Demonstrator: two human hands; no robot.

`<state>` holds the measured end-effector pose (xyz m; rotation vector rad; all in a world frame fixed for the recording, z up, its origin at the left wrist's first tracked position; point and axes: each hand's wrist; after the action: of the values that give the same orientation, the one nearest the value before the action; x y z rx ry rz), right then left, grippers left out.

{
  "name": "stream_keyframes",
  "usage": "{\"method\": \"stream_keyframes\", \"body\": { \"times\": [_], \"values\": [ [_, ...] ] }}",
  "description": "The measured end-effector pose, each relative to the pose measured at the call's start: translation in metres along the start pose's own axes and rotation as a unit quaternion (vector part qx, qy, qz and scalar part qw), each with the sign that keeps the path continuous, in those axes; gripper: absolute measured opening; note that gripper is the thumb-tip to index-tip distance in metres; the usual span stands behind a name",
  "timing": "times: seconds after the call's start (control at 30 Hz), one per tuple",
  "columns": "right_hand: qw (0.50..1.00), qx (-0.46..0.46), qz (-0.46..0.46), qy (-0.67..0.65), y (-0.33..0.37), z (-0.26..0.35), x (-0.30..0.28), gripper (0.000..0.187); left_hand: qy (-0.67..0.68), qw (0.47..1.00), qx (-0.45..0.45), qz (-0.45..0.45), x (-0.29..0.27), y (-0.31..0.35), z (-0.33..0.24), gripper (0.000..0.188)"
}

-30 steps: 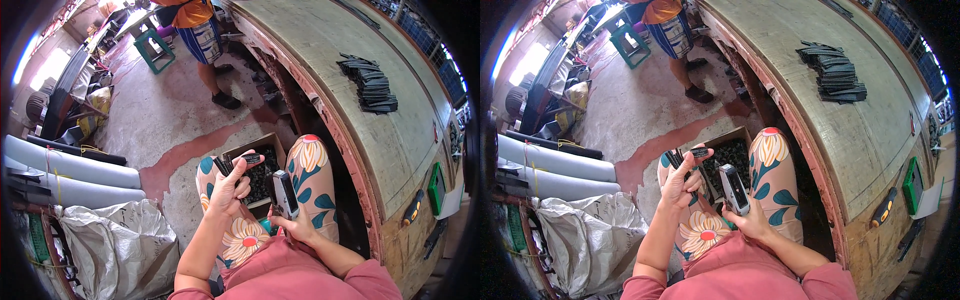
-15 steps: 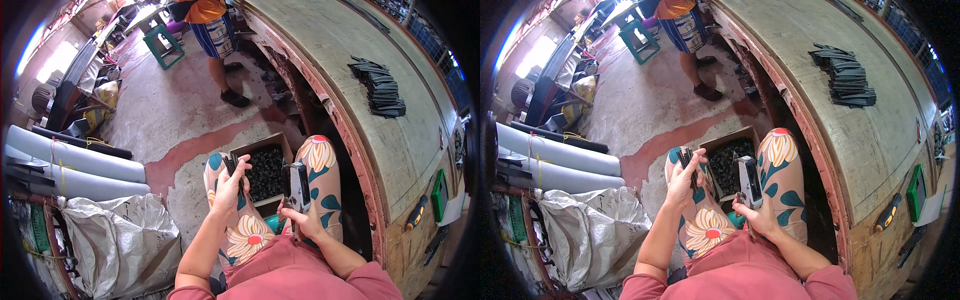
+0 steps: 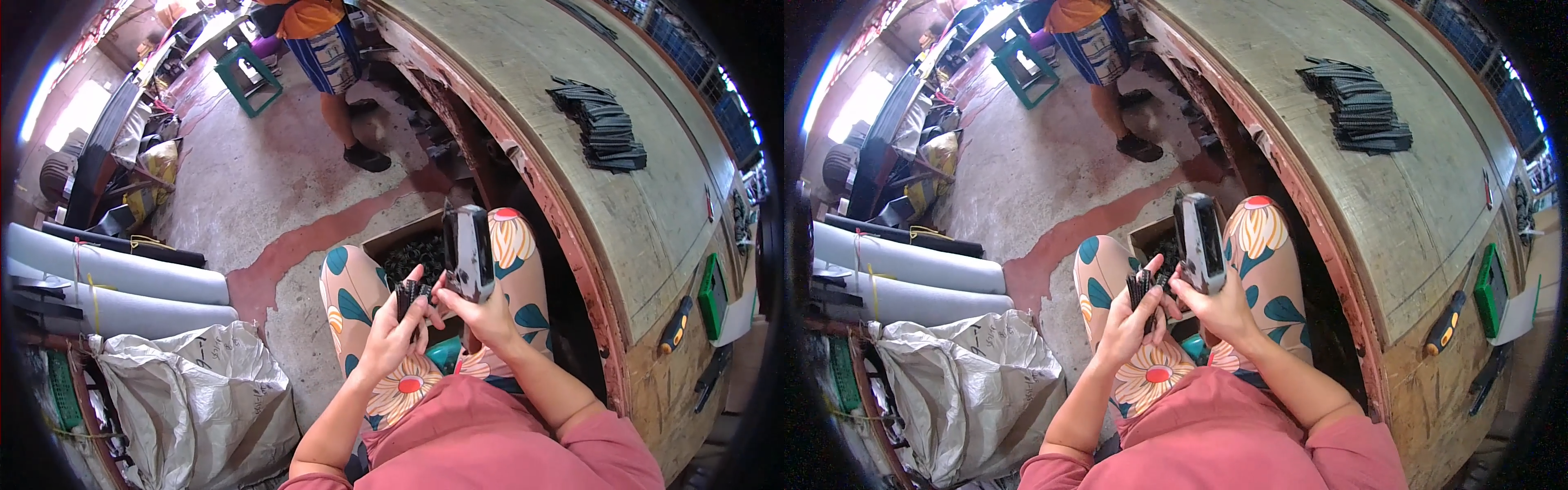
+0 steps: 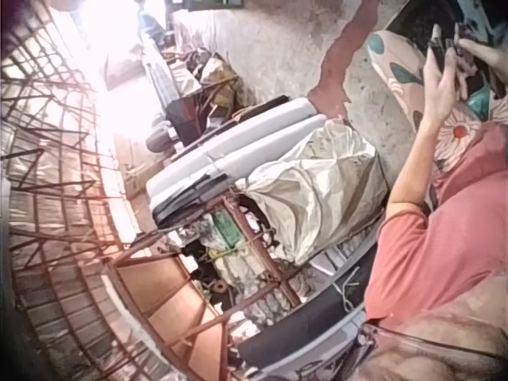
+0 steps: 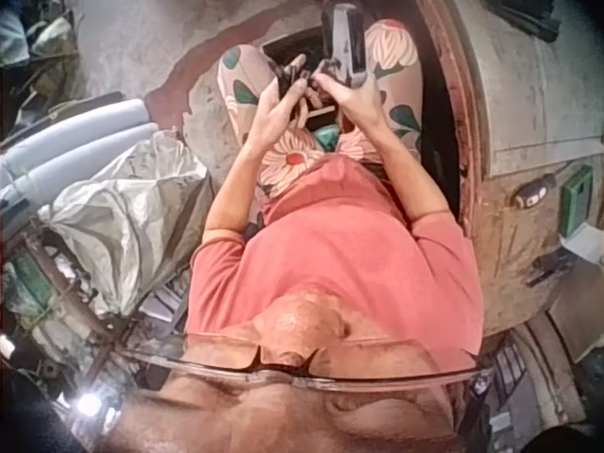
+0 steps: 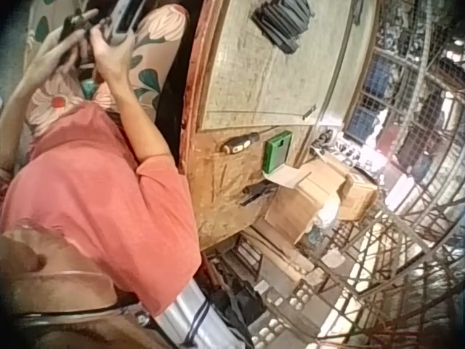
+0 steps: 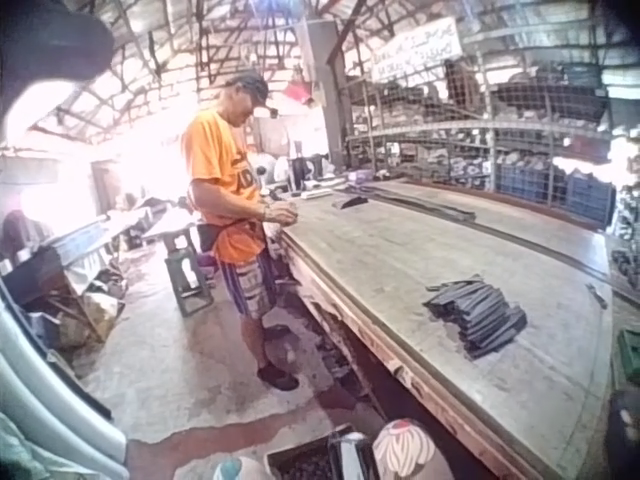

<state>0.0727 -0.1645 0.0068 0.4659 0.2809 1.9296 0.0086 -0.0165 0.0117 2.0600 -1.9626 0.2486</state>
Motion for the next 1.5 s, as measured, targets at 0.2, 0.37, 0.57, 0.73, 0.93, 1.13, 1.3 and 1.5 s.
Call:
{"method": "stream_keyframes", "body": {
  "times": [0.2, 0.37, 0.57, 0.73, 0.93, 1.13, 1.3, 1.5],
  "values": [
    [0.999, -0.017, -0.001, 0.027, -0.004, -0.003, 0.000, 0.012, -0.080, 0.997, 0.003, 0.016, 0.010, 0.002, -0.009, 0.050],
    [0.997, -0.043, -0.063, -0.001, -0.009, 0.004, -0.001, 0.014, 0.004, 0.993, 0.008, -0.121, -0.004, 0.004, 0.005, 0.028],
    [0.999, -0.018, -0.045, -0.008, -0.012, 0.025, -0.014, 0.017, -0.132, 0.986, -0.020, -0.097, -0.014, 0.017, -0.002, 0.022],
    [0.999, -0.007, -0.028, -0.017, -0.010, 0.030, -0.013, 0.017, -0.257, 0.965, 0.011, -0.049, -0.012, 0.024, -0.006, 0.018],
    [1.000, -0.005, -0.017, -0.015, -0.014, 0.024, -0.010, 0.017, -0.273, 0.962, 0.007, -0.004, -0.009, 0.023, -0.008, 0.017],
    [1.000, 0.001, -0.007, 0.010, -0.020, 0.013, -0.011, 0.015, -0.404, 0.862, 0.289, 0.097, 0.002, 0.012, -0.028, 0.023],
    [0.998, 0.035, 0.019, 0.040, -0.016, -0.002, -0.012, 0.013, -0.349, 0.891, 0.279, 0.083, 0.004, 0.003, -0.032, 0.018],
    [0.984, -0.152, 0.030, 0.090, -0.005, -0.008, -0.011, 0.024, -0.025, 0.988, -0.050, -0.141, -0.010, -0.009, -0.043, 0.014]
  ]
}}
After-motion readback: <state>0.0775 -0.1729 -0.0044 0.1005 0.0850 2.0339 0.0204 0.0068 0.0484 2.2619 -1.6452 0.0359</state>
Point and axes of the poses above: each hand's wrist, its own y-axis away from the middle knuckle, its own x-axis out of the palm, z = x × y, and after that the axes turned 12 degrees about x, right-handed
